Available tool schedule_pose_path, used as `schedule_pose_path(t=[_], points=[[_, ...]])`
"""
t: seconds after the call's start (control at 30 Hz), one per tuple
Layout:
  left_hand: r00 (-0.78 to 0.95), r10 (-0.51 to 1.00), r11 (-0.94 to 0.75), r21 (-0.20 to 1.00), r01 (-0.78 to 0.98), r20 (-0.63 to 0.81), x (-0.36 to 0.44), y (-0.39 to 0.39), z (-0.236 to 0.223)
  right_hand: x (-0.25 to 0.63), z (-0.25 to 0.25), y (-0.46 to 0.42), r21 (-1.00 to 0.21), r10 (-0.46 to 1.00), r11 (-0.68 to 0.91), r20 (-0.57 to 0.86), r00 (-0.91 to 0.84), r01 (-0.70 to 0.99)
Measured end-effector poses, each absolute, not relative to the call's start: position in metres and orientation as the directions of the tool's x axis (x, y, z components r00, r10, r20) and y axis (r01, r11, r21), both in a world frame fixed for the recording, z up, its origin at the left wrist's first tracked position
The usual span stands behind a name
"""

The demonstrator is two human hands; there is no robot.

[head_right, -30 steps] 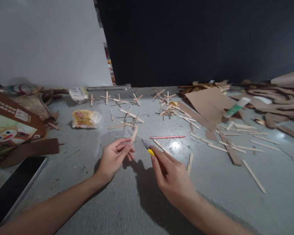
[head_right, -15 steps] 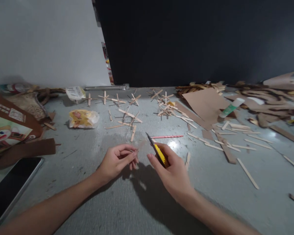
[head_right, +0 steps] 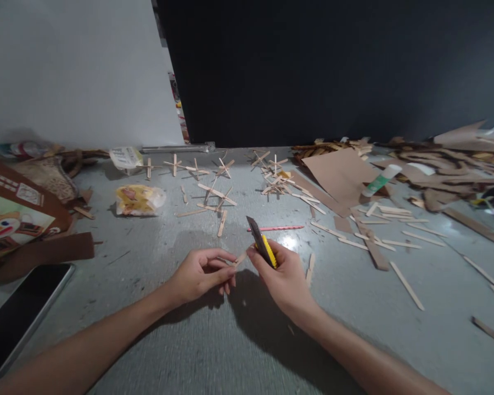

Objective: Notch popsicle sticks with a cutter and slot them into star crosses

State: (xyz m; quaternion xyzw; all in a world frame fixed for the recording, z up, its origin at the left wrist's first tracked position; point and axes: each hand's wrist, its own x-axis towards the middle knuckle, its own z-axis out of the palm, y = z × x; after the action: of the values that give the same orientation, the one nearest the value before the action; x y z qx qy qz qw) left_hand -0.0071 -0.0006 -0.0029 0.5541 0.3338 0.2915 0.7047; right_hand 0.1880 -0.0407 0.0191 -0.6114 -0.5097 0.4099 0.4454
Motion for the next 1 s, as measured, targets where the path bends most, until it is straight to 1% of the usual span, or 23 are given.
schedule_pose_path(t=[0.23, 0.37, 0.5, 0.63, 0.73, 0.83, 0.93, 1.0], points=[[0.623, 0.767, 0.222, 0.975, -0.031, -0.154, -0.006, 0.0, 0.003, 0.187, 0.015, -0.042, -0.961, 0.988, -0.078, -0.039, 0.147, 0.267], [0.604, 0.783, 0.216, 0.975, -0.042, -0.148, -0.007, 0.001, 0.002, 0.187, 0.016, -0.041, -0.97, 0.987, -0.087, -0.053, 0.149, 0.228], [0.535, 0.836, 0.182, 0.982, -0.059, -0.123, -0.007, 0.004, 0.002, 0.188, 0.018, -0.041, -0.978, 0.986, -0.148, -0.133, 0.103, 0.149], [0.405, 0.91, 0.155, 0.978, -0.138, -0.087, -0.008, 0.009, 0.002, 0.186, 0.018, -0.041, -0.972, 0.986, -0.165, -0.161, 0.037, 0.168], [0.419, 0.904, 0.166, 0.97, -0.177, -0.078, -0.006, 0.007, 0.001, 0.182, 0.017, -0.043, -0.977, 0.986, -0.167, -0.162, 0.048, 0.133], [0.462, 0.885, 0.138, 0.979, -0.15, -0.054, -0.002, 0.001, 0.001, 0.179, 0.014, -0.045, -0.98, 0.991, -0.128, -0.12, 0.056, 0.155], [0.431, 0.902, 0.097, 0.989, -0.113, -0.039, 0.001, -0.005, 0.001, 0.177, 0.01, -0.046, -0.969, 0.999, -0.044, -0.036, 0.034, 0.242], [0.394, 0.919, 0.073, 0.992, -0.103, -0.027, 0.001, -0.007, 0.001, 0.178, 0.008, -0.045, -0.958, 1.0, -0.014, -0.009, 0.018, 0.287]])
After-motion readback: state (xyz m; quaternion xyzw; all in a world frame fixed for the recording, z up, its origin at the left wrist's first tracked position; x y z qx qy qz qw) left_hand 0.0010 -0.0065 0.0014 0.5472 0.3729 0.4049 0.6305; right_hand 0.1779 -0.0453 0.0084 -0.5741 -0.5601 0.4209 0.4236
